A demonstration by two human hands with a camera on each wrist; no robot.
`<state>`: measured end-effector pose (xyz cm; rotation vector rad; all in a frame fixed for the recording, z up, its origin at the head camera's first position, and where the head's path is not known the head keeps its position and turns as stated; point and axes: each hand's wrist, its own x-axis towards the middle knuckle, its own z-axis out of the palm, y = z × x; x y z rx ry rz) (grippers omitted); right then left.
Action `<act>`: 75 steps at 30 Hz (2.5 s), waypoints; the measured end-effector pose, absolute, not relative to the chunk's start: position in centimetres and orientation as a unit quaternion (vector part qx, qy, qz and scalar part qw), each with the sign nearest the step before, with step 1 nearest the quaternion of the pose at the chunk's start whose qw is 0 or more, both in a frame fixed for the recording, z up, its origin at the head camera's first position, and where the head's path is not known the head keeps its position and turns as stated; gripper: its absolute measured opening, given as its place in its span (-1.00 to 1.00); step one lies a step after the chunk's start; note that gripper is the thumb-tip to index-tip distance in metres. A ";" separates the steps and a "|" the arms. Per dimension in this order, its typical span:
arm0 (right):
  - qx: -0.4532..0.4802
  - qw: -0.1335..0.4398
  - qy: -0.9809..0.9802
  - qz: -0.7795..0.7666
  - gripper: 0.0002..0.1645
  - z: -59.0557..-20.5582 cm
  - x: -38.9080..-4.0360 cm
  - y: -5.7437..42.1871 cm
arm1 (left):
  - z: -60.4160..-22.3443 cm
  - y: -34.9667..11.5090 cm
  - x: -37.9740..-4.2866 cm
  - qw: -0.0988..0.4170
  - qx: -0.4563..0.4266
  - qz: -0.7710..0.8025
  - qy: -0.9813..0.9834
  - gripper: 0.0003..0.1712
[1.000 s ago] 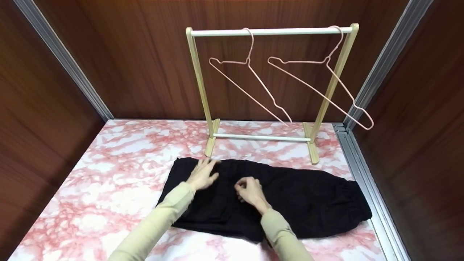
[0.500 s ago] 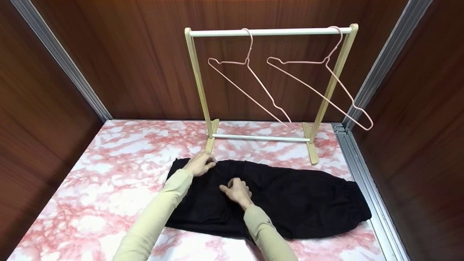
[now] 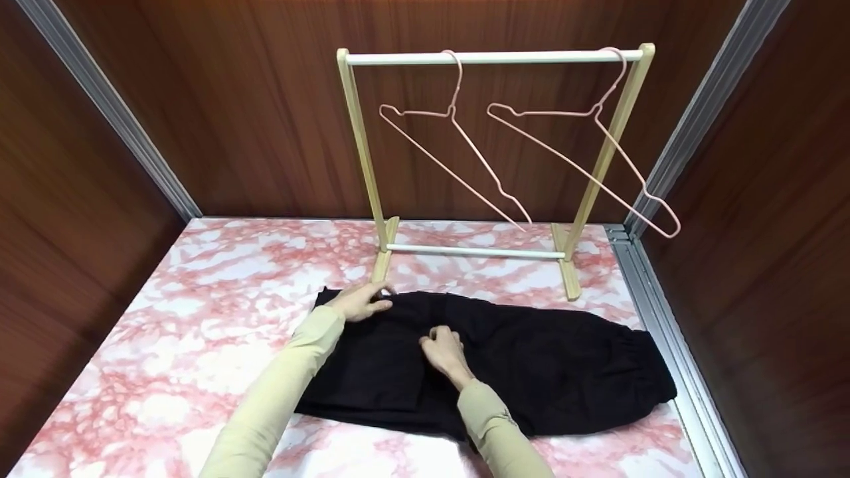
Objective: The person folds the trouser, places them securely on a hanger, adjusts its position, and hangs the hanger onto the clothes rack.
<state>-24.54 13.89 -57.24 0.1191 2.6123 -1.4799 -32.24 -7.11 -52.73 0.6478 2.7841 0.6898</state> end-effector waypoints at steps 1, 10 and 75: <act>0.038 0.067 0.877 -0.474 -0.61 -57.2 -24.5 13.9 | -52.8 -7.2 -32.2 0.102 0.214 0.226 0.945 -0.64; 0.056 0.092 0.882 -0.458 -0.63 -56.5 -23.9 13.6 | -53.3 -8.1 -32.0 0.108 0.196 0.193 0.955 -0.66; 0.102 0.104 0.761 -0.632 -0.22 -56.3 -26.6 14.3 | -53.0 -13.2 -34.0 0.074 0.237 0.212 0.945 -0.54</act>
